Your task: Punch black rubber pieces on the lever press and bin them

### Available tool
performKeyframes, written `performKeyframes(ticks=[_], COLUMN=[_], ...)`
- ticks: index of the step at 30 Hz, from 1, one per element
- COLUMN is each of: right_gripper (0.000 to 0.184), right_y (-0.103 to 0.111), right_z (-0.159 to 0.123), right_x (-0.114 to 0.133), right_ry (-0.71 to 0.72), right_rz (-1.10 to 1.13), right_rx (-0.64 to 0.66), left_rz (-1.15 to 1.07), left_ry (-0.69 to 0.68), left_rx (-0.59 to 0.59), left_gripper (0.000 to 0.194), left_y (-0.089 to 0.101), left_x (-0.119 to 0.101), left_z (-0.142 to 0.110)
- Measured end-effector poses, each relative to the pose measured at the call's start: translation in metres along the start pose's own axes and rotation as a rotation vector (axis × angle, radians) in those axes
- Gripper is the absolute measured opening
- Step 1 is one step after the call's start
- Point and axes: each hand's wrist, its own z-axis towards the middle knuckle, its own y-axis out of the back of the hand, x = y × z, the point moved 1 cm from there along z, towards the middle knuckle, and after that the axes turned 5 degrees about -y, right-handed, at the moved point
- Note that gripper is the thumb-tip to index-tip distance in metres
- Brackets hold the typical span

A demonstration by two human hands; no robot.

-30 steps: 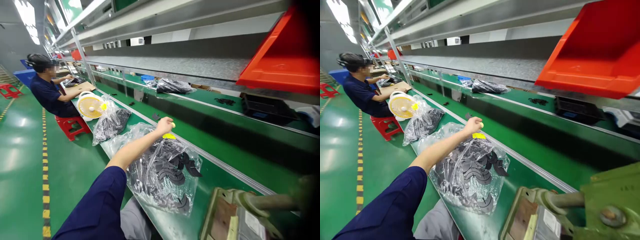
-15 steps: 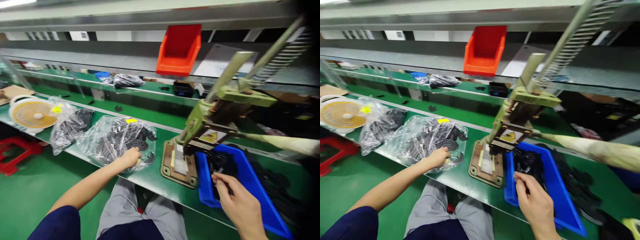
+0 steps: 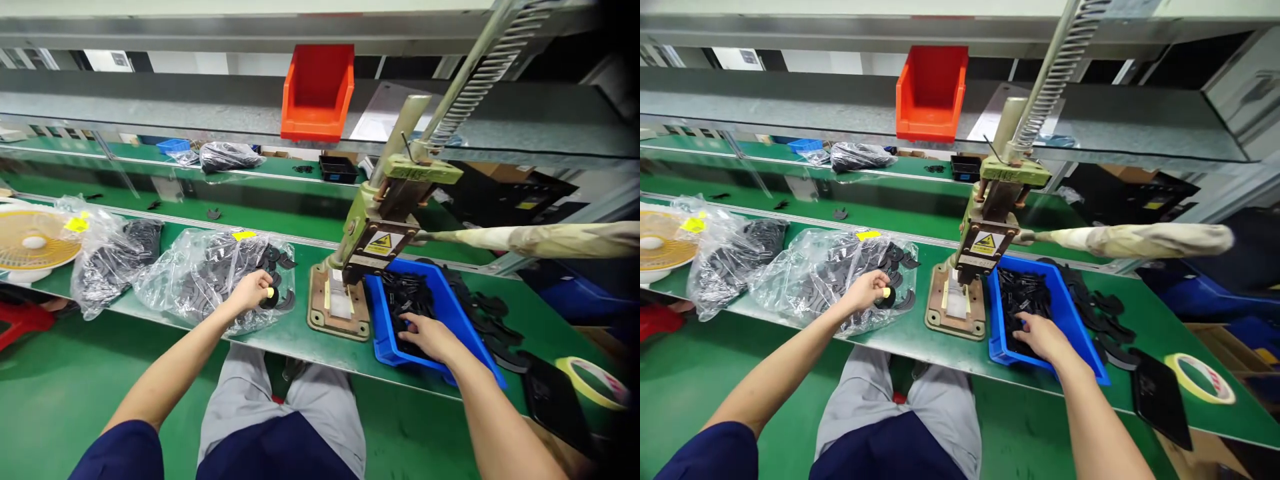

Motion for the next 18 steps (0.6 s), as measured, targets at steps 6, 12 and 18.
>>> performKeyframes(ticks=[6,12,18], right_gripper=[0.019,0.016,0.025], right_y=[0.002,0.014,0.027], right_z=[-0.006,-0.018,-0.043], right_x=[0.001,0.009,0.016], right_ry=[-0.041,-0.097,-0.158], right_rz=[0.059,0.183,0.461], right_rx=[-0.075,-0.174,-0.25], left_rz=[-0.618,-0.717,-0.248], left_ry=[0.154,0.175,0.201], left_rx=[-0.058,-0.121,-0.237], left_gripper=[0.032,0.04,0.035], left_y=[-0.015,-0.038,-0.035], left_x=[-0.006,0.004,0.029], left_z=[-0.005,-0.004,0.009])
